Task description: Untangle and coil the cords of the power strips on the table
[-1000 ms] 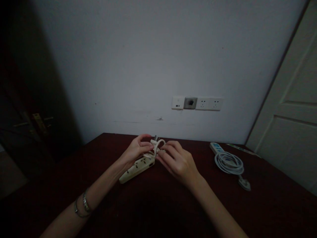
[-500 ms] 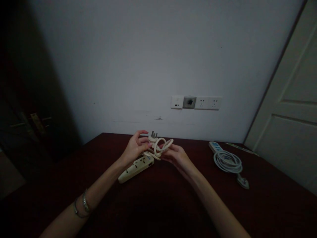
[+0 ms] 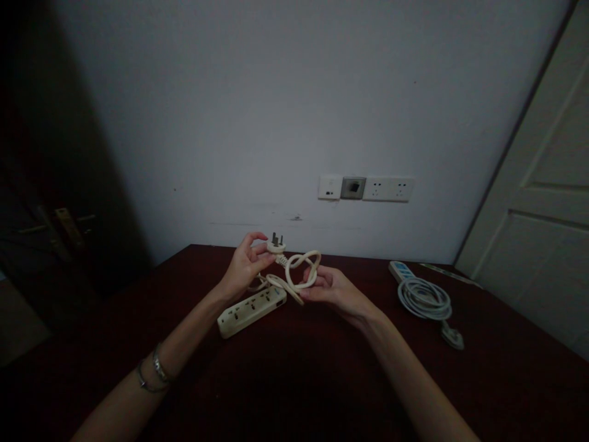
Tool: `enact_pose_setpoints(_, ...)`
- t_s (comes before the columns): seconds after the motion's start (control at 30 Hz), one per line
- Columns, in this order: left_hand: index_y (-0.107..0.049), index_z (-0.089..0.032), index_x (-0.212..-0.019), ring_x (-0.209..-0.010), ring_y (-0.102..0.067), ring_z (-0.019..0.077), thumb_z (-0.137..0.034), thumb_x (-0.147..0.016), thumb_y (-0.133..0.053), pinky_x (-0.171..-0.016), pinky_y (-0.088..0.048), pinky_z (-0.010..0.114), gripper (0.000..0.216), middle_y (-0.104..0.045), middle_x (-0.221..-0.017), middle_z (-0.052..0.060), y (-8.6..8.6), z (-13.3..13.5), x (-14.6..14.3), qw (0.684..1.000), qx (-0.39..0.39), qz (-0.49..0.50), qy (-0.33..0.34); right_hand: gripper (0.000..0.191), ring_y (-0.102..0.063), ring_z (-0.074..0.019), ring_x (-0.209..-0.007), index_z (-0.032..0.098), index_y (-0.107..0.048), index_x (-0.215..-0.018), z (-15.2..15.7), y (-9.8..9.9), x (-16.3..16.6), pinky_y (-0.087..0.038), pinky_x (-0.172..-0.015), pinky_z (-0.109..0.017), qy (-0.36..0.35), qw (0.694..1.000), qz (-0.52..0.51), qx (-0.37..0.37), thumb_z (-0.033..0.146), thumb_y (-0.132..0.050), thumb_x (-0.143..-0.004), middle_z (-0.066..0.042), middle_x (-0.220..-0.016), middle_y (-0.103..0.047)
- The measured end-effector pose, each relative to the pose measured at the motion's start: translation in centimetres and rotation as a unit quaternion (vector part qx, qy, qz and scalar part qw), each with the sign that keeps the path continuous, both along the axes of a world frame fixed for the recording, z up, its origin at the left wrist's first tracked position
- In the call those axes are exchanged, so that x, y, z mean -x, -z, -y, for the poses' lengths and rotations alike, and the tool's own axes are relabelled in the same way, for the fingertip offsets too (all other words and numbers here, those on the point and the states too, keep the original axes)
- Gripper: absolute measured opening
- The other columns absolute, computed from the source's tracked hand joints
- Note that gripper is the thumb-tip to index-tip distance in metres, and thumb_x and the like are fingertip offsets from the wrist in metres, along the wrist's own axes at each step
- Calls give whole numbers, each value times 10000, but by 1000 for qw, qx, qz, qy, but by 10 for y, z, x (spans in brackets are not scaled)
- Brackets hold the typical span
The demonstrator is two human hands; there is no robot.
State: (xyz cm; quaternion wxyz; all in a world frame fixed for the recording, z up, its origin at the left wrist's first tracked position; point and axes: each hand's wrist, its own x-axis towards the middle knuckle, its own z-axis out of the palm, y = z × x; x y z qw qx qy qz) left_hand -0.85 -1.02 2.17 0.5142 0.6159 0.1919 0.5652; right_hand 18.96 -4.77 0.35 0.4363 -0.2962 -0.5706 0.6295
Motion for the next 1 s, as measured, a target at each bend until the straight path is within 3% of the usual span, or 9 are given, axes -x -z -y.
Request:
enact_pose_setpoints(0.17, -361, -180, -942, -755, -612, 125, -126, -683, -673, -726, -431, 268, 409, -642, -843, 50, 7, -6, -1, 999, 27, 21, 42, 367, -483, -57, -564, 152, -496, -725, -1, 4, -2, -346, -527, -198, -12, 1000, -8, -24, 198, -804, -531, 50, -639, -541)
enact_pose_setpoints(0.57, -369, -192, -887, -727, -625, 126, -120, -640, -714, -702, -445, 264, 431, -643, -812, 16, 16, -27, 5, 996, -2, 52, 71, 362, -466, -54, -562, 149, -497, -713, 3, 2, 2, -338, -517, -197, -3, 1000, 1, -16, 199, -803, -526, 49, -640, -515)
enact_pose_setpoints(0.7, -461, -171, -905, -707, -610, 108, -110, -629, -714, -681, -463, 244, 379, -644, -828, 18, 19, -20, -2, 984, 105, 116, 81, 366, -514, -68, -577, 158, -478, -730, 5, 0, 9, -388, -551, -205, 25, 999, 0, -33, 218, -790, -547, 42, -650, -546)
enact_pose_setpoints(0.8, -563, -115, -870, -681, -595, 105, -146, -674, -684, -667, -475, 236, 232, -634, -798, 42, 19, -13, -7, 962, 205, 116, 137, 373, -552, -88, -605, 166, -469, -723, 7, -4, 13, -422, -581, -222, 48, 997, 6, -53, 231, -789, -543, 31, -675, -567)
enact_pose_setpoints(1.0, -633, -77, -855, -629, -591, 113, -148, -731, -629, -605, -484, 231, 143, -642, -759, 71, 20, -8, -15, 936, 287, 115, 167, 350, -583, -127, -664, 182, -498, -788, 11, -12, 14, -456, -619, -260, 69, 994, 22, -88, 252, -767, -576, 9, -729, -597)
